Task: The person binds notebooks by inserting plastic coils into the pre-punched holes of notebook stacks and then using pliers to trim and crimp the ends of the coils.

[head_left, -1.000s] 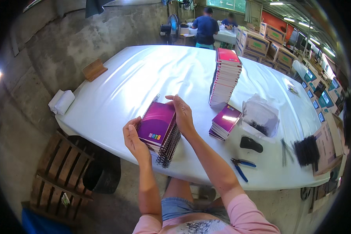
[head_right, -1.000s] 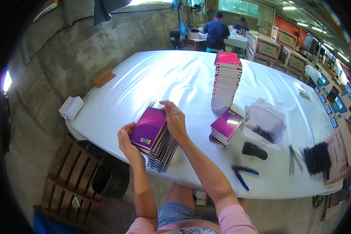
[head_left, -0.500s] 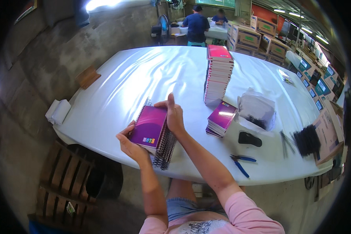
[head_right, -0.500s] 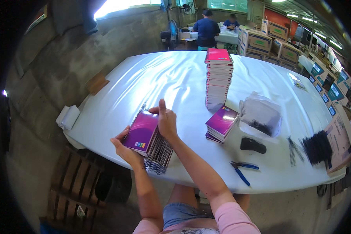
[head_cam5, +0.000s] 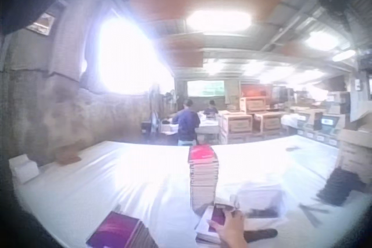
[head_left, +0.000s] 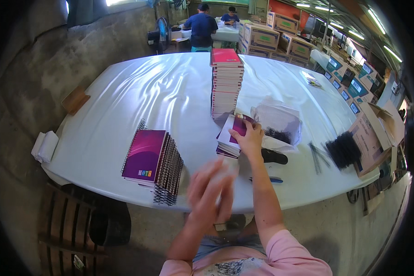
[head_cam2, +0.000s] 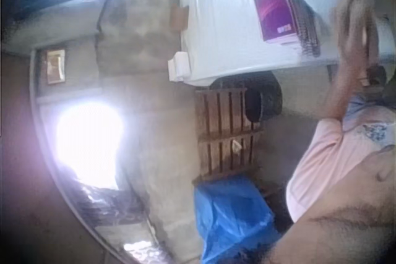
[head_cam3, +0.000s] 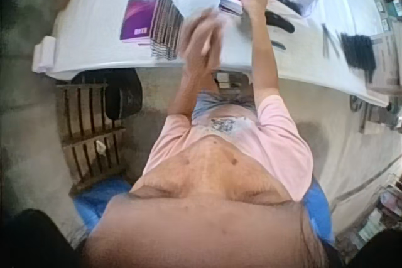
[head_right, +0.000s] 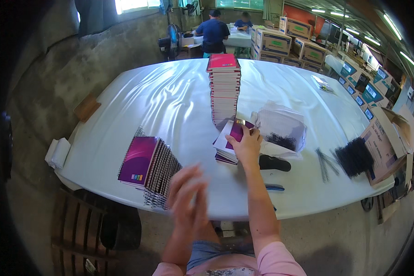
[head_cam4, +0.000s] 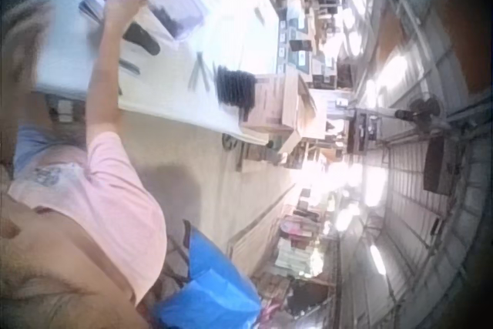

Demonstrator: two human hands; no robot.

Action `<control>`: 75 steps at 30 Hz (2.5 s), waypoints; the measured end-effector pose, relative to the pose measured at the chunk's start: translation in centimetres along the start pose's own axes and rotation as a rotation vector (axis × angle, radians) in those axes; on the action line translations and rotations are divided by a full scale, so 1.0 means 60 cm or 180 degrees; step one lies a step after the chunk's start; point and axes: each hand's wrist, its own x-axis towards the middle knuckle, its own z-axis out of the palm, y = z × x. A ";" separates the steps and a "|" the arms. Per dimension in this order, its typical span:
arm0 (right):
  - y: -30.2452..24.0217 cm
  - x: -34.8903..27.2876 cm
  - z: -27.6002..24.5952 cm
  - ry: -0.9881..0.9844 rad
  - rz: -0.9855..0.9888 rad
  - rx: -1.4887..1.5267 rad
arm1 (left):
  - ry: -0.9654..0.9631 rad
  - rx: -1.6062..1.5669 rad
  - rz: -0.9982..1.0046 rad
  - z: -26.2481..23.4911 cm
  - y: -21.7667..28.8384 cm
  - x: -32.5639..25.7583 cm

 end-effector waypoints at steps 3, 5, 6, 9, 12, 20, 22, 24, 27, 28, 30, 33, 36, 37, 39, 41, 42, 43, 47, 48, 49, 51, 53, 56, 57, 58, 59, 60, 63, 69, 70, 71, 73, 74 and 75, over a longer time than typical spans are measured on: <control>0.049 0.030 0.012 -0.0306 -0.0030 0.0524 | -0.0615 0.0068 -0.1673 0.131 -0.096 0.009; 0.039 0.021 0.013 -0.0525 -0.0210 0.0727 | -0.1059 0.0295 -0.1982 0.160 -0.172 -0.023; 0.033 0.010 0.007 -0.0155 -0.0025 0.1206 | -0.1529 0.0428 -0.2267 0.167 -0.181 -0.018; 0.046 0.000 0.013 0.0371 0.0212 0.1688 | -0.1689 0.1029 -0.2143 0.183 -0.185 -0.020; 0.044 -0.011 0.008 -0.0111 0.0716 0.2459 | -0.2088 0.0518 -0.1843 0.192 -0.168 -0.022; 0.025 -0.047 -0.108 0.0211 -0.0169 0.2654 | -0.1480 0.0594 -0.1644 0.166 -0.151 -0.016; 0.016 -0.090 -0.151 -0.0314 -0.0459 0.2066 | -0.0855 0.0589 -0.1181 0.123 -0.095 -0.011; 0.010 -0.135 -0.156 -0.1259 -0.0844 0.1358 | -0.0342 0.0780 -0.0511 0.101 -0.059 -0.044; 0.056 -0.191 -0.088 -0.1413 -0.1299 0.0686 | -0.1331 0.1155 -0.0720 0.130 -0.027 -0.110; 0.061 -0.190 -0.085 -0.1422 -0.1239 0.0667 | -0.1325 0.1399 -0.0729 0.143 -0.037 -0.130; 0.073 -0.178 -0.127 -0.1581 -0.0947 0.1446 | -0.1326 0.1585 -0.0750 0.155 -0.043 -0.151; 0.132 -0.141 -0.200 -0.1245 -0.0758 0.1877 | -0.1307 0.1186 -0.1068 0.147 -0.034 -0.150; 0.268 -0.066 -0.257 0.0175 0.0455 0.1064 | -0.0853 0.1513 -0.1112 0.160 -0.027 -0.140; 0.350 -0.038 -0.271 0.0700 0.0501 0.0451 | -0.0849 0.1402 -0.1097 0.176 -0.022 -0.139; 0.473 -0.014 -0.260 0.1214 0.0526 -0.0189 | -0.0578 0.1532 -0.1265 0.195 -0.023 -0.138; 0.528 -0.002 -0.233 0.0607 0.0783 -0.1934 | -0.0451 0.1495 -0.1218 0.196 -0.029 -0.138; 0.529 0.005 -0.228 0.0593 0.0755 -0.1915 | -0.0543 0.1614 -0.1052 0.192 -0.031 -0.144; 0.530 0.011 -0.224 0.0364 0.0481 -0.2075 | -0.0634 0.1725 -0.0888 0.190 -0.031 -0.148; 0.545 0.051 -0.253 -0.0148 -0.0045 -0.2670 | -0.0639 0.1532 -0.1041 0.184 -0.031 -0.141; 0.530 0.061 -0.259 -0.0164 -0.0076 -0.2640 | -0.0700 0.1463 -0.1000 0.179 -0.032 -0.139; 0.507 0.067 -0.272 -0.0231 -0.0015 -0.2470 | -0.0767 0.1398 -0.0965 0.172 -0.034 -0.139; 0.484 0.069 -0.286 -0.0312 0.0043 -0.2310 | -0.0707 0.1446 -0.0921 0.173 -0.038 -0.137; 0.479 0.067 -0.301 -0.0075 -0.0277 -0.2128 | -0.0644 0.1450 -0.0876 0.171 -0.038 -0.137; 0.473 0.055 -0.322 0.0030 -0.0509 -0.1884 | -0.0556 0.1476 -0.0807 0.168 -0.034 -0.142; 0.471 0.049 -0.332 0.0219 -0.0684 -0.1841 | -0.0565 0.1389 -0.0874 0.173 -0.033 -0.143; 0.448 0.041 -0.335 0.0190 -0.0710 -0.1833 | -0.0571 0.1339 -0.0955 0.176 -0.033 -0.145; 0.424 0.023 -0.344 0.0187 -0.0544 -0.1246 | -0.0573 0.1350 -0.0985 0.178 -0.032 -0.147; 0.384 0.004 -0.350 0.0168 -0.0387 -0.0639 | -0.0609 0.1285 -0.0957 0.175 -0.031 -0.147; 0.220 -0.084 -0.305 -0.1020 -0.0074 0.0254 | -0.0595 0.1432 -0.0954 0.154 -0.037 -0.155; 0.118 -0.197 -0.209 -0.2085 -0.0675 0.1468 | -0.0491 0.1184 -0.0894 0.162 -0.039 -0.158; 0.114 -0.201 -0.198 -0.1735 -0.0461 0.1698 | -0.0558 0.1163 -0.0840 0.162 -0.037 -0.154; 0.112 -0.204 -0.188 -0.1384 -0.0248 0.1921 | -0.0624 0.1145 -0.0787 0.161 -0.034 -0.153; 0.105 -0.200 -0.174 -0.1274 -0.0350 0.2039 | -0.0592 0.1206 -0.0743 0.160 -0.035 -0.154; 0.102 -0.198 -0.168 -0.1152 -0.0432 0.2149 | -0.0573 0.1247 -0.0693 0.160 -0.035 -0.155; 0.101 -0.199 -0.165 -0.1164 -0.0446 0.2139 | -0.0558 0.1251 -0.0707 0.160 -0.036 -0.156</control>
